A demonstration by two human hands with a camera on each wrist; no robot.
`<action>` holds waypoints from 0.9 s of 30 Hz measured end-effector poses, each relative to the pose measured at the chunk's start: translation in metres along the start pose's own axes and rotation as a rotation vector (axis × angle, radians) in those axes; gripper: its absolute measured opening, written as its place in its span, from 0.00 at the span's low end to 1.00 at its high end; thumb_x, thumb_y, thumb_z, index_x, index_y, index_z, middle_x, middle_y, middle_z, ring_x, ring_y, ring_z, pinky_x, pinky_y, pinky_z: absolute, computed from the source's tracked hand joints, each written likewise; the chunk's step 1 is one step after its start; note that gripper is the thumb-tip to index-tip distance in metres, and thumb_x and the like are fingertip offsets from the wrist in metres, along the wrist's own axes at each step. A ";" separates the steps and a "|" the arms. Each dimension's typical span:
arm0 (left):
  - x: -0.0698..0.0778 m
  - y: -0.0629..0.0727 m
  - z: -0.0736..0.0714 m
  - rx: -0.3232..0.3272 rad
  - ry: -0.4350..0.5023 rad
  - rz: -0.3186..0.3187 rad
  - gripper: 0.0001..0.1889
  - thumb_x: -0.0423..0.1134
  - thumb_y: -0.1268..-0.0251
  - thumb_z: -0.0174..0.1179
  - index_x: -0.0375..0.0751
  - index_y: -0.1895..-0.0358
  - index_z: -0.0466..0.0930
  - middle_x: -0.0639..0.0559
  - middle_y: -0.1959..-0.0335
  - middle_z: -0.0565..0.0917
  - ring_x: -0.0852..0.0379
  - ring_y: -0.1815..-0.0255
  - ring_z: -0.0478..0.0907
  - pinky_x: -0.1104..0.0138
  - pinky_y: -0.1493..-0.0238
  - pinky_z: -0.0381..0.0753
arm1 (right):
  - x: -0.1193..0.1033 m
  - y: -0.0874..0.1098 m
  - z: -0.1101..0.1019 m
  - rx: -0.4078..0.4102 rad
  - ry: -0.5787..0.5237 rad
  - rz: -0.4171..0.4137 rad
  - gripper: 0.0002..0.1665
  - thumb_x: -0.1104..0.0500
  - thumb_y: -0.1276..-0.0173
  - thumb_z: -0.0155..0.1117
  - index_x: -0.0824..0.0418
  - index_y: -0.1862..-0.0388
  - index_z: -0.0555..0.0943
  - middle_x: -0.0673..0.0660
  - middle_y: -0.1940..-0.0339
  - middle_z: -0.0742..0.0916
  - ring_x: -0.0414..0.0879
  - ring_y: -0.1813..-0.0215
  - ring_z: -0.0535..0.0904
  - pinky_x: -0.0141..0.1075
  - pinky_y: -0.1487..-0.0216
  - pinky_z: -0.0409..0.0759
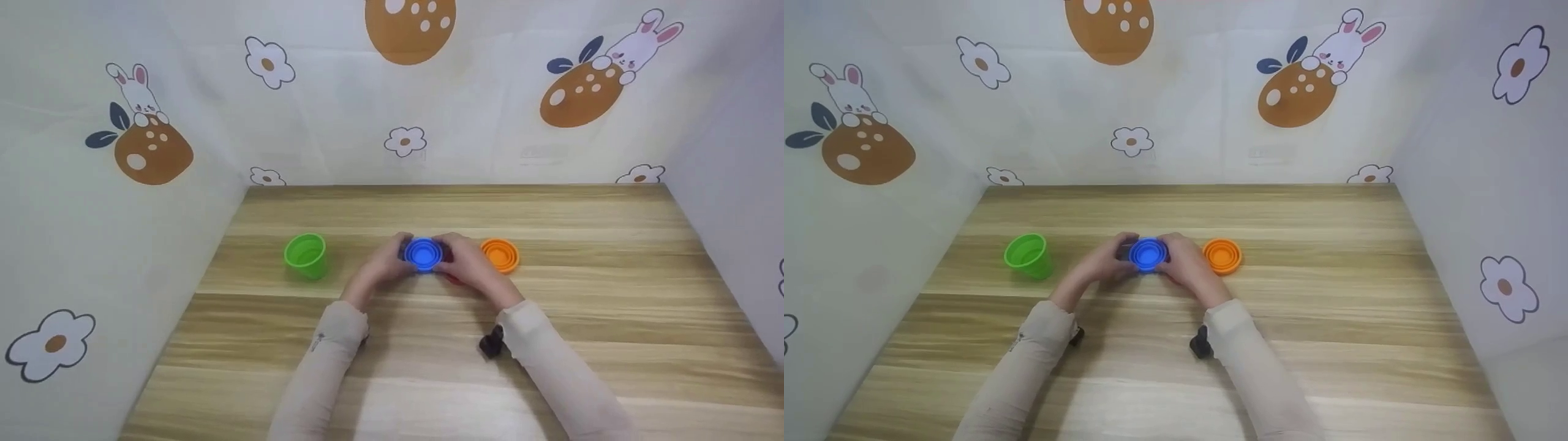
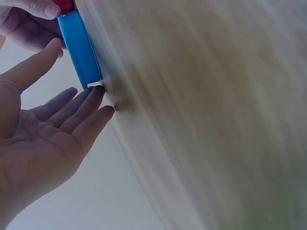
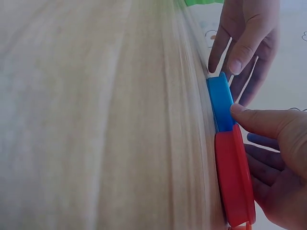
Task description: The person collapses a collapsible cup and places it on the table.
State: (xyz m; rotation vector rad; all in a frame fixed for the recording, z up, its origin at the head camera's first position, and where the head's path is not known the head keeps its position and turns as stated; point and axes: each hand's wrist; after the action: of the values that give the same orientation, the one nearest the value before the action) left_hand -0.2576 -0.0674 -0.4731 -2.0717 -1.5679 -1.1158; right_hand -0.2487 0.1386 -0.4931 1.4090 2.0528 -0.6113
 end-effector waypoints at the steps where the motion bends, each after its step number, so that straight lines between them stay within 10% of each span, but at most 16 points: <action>1: 0.000 0.001 0.000 0.002 0.014 -0.005 0.38 0.34 0.39 0.67 0.38 0.26 0.62 0.38 0.26 0.68 0.41 0.25 0.65 0.50 0.22 0.62 | 0.000 0.000 0.000 0.003 0.003 -0.004 0.34 0.59 0.37 0.73 0.67 0.33 0.74 0.66 0.36 0.81 0.60 0.32 0.75 0.54 0.27 0.70; 27: 0.009 0.012 -0.024 0.098 0.108 0.043 0.33 0.29 0.37 0.64 0.36 0.28 0.66 0.39 0.27 0.70 0.42 0.27 0.69 0.53 0.26 0.70 | -0.004 -0.004 -0.007 0.024 -0.096 0.007 0.30 0.62 0.35 0.70 0.65 0.35 0.75 0.65 0.38 0.82 0.57 0.40 0.82 0.51 0.35 0.79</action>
State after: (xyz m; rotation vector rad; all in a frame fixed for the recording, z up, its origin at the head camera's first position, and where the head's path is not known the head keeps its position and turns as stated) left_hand -0.2553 -0.0813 -0.4490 -1.9388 -1.4897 -1.0944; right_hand -0.2527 0.1388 -0.4850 1.3726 1.9708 -0.6890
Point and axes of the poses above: each hand's wrist, its own y-axis away from the middle knuckle, its own z-axis out of the palm, x = y × z
